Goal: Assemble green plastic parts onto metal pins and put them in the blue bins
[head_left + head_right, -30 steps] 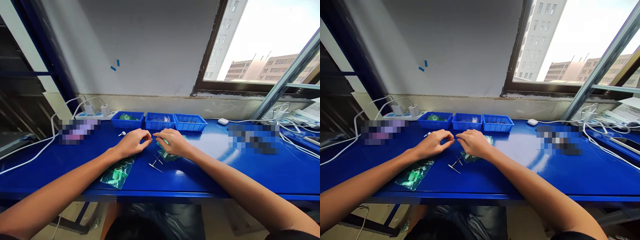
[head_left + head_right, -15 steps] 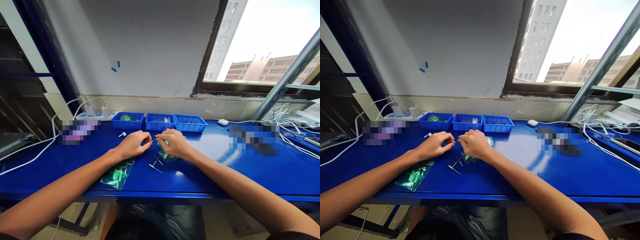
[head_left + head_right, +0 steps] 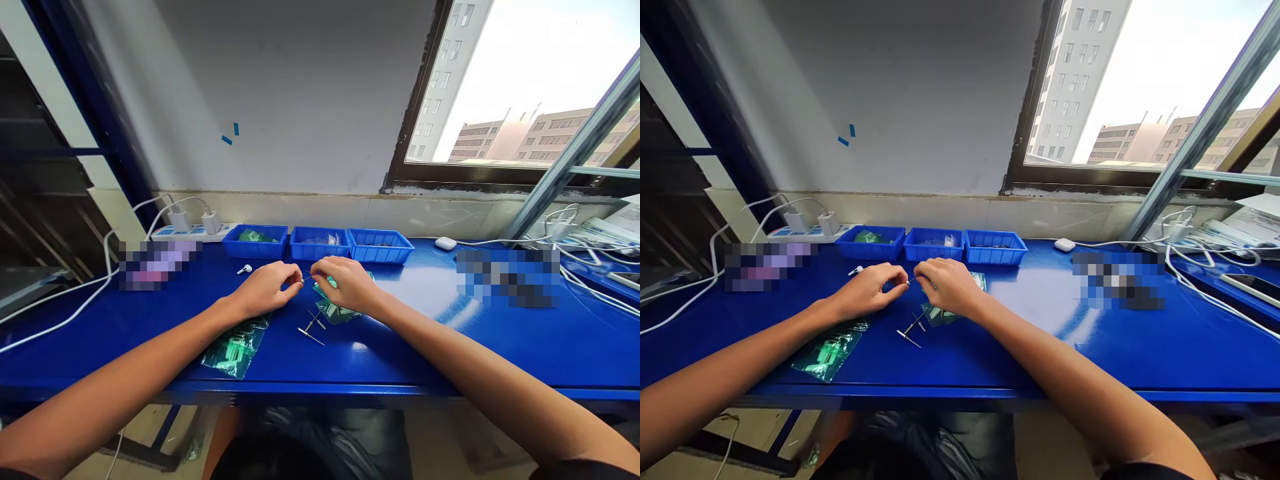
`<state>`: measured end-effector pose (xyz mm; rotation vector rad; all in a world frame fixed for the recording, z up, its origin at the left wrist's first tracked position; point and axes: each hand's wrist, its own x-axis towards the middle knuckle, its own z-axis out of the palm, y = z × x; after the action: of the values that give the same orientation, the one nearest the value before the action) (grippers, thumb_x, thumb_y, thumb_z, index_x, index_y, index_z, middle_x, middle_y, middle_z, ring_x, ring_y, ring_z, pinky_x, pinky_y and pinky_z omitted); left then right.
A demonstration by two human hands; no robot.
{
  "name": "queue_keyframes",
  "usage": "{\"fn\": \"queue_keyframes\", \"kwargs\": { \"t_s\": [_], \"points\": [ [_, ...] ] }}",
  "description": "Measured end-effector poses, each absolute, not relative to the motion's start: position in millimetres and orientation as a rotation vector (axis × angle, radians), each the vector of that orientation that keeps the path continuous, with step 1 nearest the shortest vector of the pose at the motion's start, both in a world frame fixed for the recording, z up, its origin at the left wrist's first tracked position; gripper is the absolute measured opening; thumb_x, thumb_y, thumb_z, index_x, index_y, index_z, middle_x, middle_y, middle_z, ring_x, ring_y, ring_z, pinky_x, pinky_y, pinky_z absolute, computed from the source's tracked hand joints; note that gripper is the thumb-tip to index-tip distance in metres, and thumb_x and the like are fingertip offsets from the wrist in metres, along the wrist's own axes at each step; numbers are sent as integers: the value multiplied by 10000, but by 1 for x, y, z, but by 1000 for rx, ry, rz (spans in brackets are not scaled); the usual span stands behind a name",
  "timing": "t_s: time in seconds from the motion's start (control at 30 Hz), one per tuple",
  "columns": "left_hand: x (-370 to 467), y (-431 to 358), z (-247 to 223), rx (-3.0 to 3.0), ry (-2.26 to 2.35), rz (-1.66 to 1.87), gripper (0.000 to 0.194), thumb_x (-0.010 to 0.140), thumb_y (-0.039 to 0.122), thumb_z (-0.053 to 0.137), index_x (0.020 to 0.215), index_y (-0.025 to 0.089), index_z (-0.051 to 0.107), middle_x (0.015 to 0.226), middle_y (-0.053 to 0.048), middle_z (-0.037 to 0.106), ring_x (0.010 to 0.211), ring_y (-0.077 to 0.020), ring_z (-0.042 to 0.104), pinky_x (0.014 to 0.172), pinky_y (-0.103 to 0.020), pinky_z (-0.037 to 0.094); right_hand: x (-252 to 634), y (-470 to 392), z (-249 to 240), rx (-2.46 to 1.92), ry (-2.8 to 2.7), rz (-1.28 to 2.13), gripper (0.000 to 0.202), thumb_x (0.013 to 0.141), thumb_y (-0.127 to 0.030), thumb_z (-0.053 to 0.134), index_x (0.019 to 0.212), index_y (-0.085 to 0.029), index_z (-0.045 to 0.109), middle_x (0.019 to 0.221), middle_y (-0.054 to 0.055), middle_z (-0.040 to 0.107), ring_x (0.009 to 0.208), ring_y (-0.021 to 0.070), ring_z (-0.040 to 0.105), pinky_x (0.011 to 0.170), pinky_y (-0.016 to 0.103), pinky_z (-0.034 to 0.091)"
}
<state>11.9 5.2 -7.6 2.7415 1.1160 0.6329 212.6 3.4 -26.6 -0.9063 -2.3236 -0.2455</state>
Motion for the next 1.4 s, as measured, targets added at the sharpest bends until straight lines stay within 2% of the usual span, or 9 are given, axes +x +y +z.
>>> {"fn": "queue_keyframes", "kwargs": {
  "t_s": [0.17,0.33,0.4,0.53,0.7,0.83,0.97,1.2,1.4],
  "points": [
    [18,16,-7,2722,1118,609,185,867,311,450,897,175,572,833,-24,629,775,-159,570,695,-278,422,221,5,-12,-973,-2257,-350,180,877,-227,402,859,-174,573,758,45,646,687,152,564,639,267,365],
    [29,44,-9,2908,1170,396,251,851,268,472,1076,189,550,1095,-78,560,992,-219,536,839,-349,420,265,28,1,-1296,-1782,-434,226,883,-306,384,860,-175,566,729,54,640,651,166,560,581,264,336],
    [31,52,-10,2942,1160,288,241,863,274,455,1069,207,559,1095,-75,548,979,-221,535,818,-347,425,285,40,0,-1473,-1643,-466,210,868,-309,410,857,-182,577,732,51,645,638,173,558,561,264,315],
    [31,52,-12,3006,1150,206,182,876,254,418,931,188,579,971,-69,570,899,-206,532,740,-313,419,299,50,-9,-1666,-1594,-447,172,841,-281,454,868,-178,589,743,56,646,668,191,565,560,271,308],
    [22,37,-9,3058,1219,192,132,861,205,423,826,165,544,904,-76,587,853,-213,517,704,-319,398,253,30,-15,-1365,-1940,-318,143,850,-268,462,830,-195,584,744,30,632,729,172,562,628,270,357],
    [19,27,-7,2954,1178,342,123,875,186,385,867,173,507,886,-57,583,844,-201,512,722,-316,404,215,7,-21,-1096,-2234,-258,136,857,-269,491,908,-188,587,813,37,643,786,171,557,696,282,385],
    [22,17,-5,2865,1130,492,129,877,177,354,890,168,482,898,-61,569,852,-198,505,745,-321,413,208,2,-28,-1051,-2366,-259,132,848,-245,517,930,-170,587,841,48,640,797,173,553,700,283,392],
    [27,14,-9,2817,1080,615,145,883,207,339,897,174,480,897,-57,564,853,-191,511,752,-323,423,214,9,-29,-1015,-2384,-280,142,882,-228,464,851,-165,587,800,44,626,762,151,535,693,265,378],
    [25,15,-10,2767,1176,792,121,853,286,460,891,183,510,868,-32,587,848,-186,521,724,-316,424,213,9,-30,-1046,-2315,-254,204,908,-249,420,828,-172,591,805,47,635,754,152,538,686,272,367]
  ]
}}
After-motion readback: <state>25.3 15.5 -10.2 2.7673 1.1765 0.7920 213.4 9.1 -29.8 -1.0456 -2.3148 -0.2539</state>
